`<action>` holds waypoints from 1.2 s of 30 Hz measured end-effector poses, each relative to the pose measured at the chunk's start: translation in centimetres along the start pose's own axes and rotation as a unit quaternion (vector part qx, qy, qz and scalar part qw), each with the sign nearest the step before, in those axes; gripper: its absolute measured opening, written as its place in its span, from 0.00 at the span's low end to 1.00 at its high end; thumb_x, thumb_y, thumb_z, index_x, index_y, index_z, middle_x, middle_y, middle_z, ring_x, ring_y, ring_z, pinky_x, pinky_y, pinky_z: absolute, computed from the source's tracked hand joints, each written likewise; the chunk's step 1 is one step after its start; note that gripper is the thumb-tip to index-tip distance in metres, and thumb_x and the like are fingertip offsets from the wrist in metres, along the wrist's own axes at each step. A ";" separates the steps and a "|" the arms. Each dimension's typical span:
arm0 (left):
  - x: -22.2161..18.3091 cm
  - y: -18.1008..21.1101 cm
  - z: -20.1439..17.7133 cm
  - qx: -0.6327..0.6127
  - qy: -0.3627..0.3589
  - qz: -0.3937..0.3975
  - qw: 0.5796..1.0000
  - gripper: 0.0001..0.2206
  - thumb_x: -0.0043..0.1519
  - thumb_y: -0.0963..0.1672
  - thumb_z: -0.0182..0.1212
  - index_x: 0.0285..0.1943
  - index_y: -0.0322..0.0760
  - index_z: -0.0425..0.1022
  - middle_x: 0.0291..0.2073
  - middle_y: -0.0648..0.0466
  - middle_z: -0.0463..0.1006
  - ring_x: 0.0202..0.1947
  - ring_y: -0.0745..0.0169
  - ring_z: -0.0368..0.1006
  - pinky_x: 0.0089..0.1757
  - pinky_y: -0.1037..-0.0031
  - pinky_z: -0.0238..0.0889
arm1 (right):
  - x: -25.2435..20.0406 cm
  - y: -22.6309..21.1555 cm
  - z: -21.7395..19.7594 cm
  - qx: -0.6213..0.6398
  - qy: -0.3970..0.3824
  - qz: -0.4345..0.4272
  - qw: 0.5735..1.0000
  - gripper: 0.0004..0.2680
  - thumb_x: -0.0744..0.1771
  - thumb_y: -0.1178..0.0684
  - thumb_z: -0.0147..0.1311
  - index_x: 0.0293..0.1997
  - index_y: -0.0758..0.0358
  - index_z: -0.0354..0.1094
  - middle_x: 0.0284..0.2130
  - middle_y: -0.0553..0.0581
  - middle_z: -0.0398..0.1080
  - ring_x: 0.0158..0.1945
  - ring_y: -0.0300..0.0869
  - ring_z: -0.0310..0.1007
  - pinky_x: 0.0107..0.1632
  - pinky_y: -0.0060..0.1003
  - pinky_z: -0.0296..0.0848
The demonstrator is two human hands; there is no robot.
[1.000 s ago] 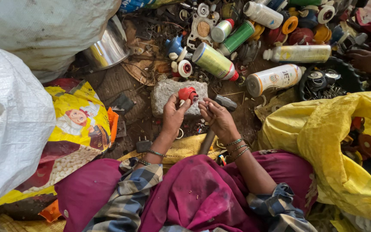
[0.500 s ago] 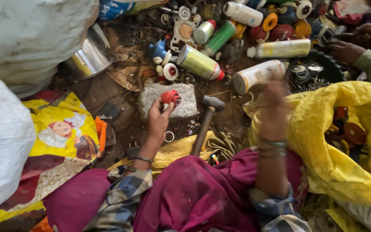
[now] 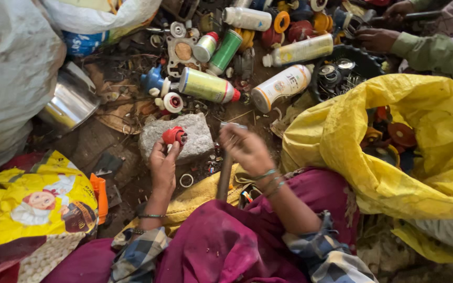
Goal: The person sits on the ground and uses a hammer to break apart small plastic objects on a stone block. They handle several items including a white plastic cap, a red plastic piece, and a yellow plastic housing, striking each with the hammer to separate components.
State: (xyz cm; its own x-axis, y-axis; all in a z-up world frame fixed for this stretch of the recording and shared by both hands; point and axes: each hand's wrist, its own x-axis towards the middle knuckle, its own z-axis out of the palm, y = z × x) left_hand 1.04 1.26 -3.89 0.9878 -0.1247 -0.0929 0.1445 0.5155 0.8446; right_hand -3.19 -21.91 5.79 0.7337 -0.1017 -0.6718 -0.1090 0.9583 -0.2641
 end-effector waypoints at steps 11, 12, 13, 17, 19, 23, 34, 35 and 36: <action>-0.6 1.1 1.3 0.023 -0.041 -0.077 0.996 0.16 0.68 0.40 0.59 0.64 0.28 0.73 0.48 0.51 0.79 0.45 0.65 0.76 0.49 0.71 0.74 | 1.6 -14.8 -4.4 -0.371 -0.077 -0.617 0.690 0.09 0.72 0.57 0.53 0.55 0.75 0.66 0.52 0.70 0.74 0.48 0.49 0.78 0.48 0.40 0.80; -0.8 1.3 1.5 0.004 -0.056 -0.082 0.995 0.16 0.68 0.41 0.59 0.64 0.28 0.73 0.49 0.51 0.80 0.45 0.65 0.77 0.49 0.70 0.74 | 1.6 -14.0 -3.9 -0.214 -0.109 -0.482 0.843 0.10 0.72 0.58 0.52 0.57 0.76 0.64 0.52 0.70 0.72 0.50 0.50 0.76 0.52 0.41 0.81; -0.7 1.5 2.0 -0.018 -0.076 -0.085 0.993 0.16 0.68 0.42 0.59 0.63 0.27 0.73 0.49 0.51 0.80 0.46 0.65 0.78 0.50 0.70 0.75 | 1.5 -13.3 -3.0 -0.046 -0.132 -0.317 0.938 0.11 0.72 0.58 0.51 0.59 0.77 0.62 0.53 0.70 0.70 0.51 0.51 0.75 0.55 0.42 0.82; -1.7 2.8 2.8 -0.035 -0.132 -0.105 0.985 0.17 0.70 0.44 0.55 0.66 0.29 0.71 0.51 0.52 0.80 0.49 0.66 0.78 0.50 0.70 0.75 | 0.8 -5.4 -0.5 -0.145 -0.152 -0.123 0.970 0.12 0.71 0.55 0.50 0.58 0.74 0.65 0.52 0.65 0.72 0.51 0.47 0.76 0.56 0.40 0.78; -2.0 3.3 2.9 -0.042 -0.154 -0.117 0.980 0.17 0.71 0.45 0.53 0.66 0.30 0.71 0.51 0.51 0.80 0.49 0.65 0.79 0.51 0.71 0.75 | 0.2 -1.3 0.1 -0.296 -0.174 -0.117 0.932 0.13 0.70 0.52 0.49 0.58 0.71 0.66 0.51 0.61 0.74 0.51 0.43 0.77 0.55 0.38 0.77; -2.1 3.5 3.1 -0.027 -0.166 -0.089 0.982 0.18 0.72 0.44 0.53 0.69 0.30 0.69 0.55 0.52 0.77 0.52 0.68 0.74 0.53 0.74 0.70 | -0.6 2.9 0.8 -0.423 -0.207 -0.044 0.881 0.19 0.72 0.44 0.46 0.63 0.71 0.66 0.48 0.58 0.75 0.49 0.40 0.78 0.54 0.40 0.78; -1.7 2.9 3.1 -0.036 -0.178 -0.134 0.974 0.23 0.74 0.50 0.43 0.73 0.33 0.66 0.61 0.52 0.74 0.58 0.65 0.71 0.57 0.72 0.66 | -0.2 2.9 0.6 -0.450 -0.202 -0.029 0.869 0.20 0.72 0.43 0.45 0.68 0.70 0.63 0.47 0.53 0.73 0.46 0.35 0.73 0.52 0.34 0.76; -1.7 3.0 3.1 -0.037 -0.174 -0.136 0.975 0.22 0.74 0.49 0.44 0.72 0.33 0.66 0.60 0.52 0.74 0.57 0.65 0.71 0.57 0.71 0.67 | -0.2 2.8 0.7 -0.436 -0.200 -0.030 0.877 0.21 0.73 0.41 0.43 0.67 0.72 0.63 0.47 0.56 0.73 0.46 0.37 0.74 0.53 0.37 0.77; -1.8 3.1 3.1 -0.037 -0.171 -0.137 0.975 0.22 0.74 0.49 0.45 0.72 0.32 0.66 0.59 0.52 0.75 0.56 0.65 0.71 0.56 0.70 0.67 | -0.2 2.8 0.7 -0.422 -0.199 -0.032 0.884 0.23 0.74 0.40 0.41 0.67 0.74 0.64 0.46 0.58 0.74 0.45 0.39 0.74 0.53 0.39 0.77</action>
State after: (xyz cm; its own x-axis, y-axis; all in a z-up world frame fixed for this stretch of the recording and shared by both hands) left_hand -0.48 0.44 0.51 0.8364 -0.5353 -0.1178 0.4166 0.4811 0.7713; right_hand -3.18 -19.05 5.72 0.9156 0.1149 -0.3854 -0.3980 0.3958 -0.8276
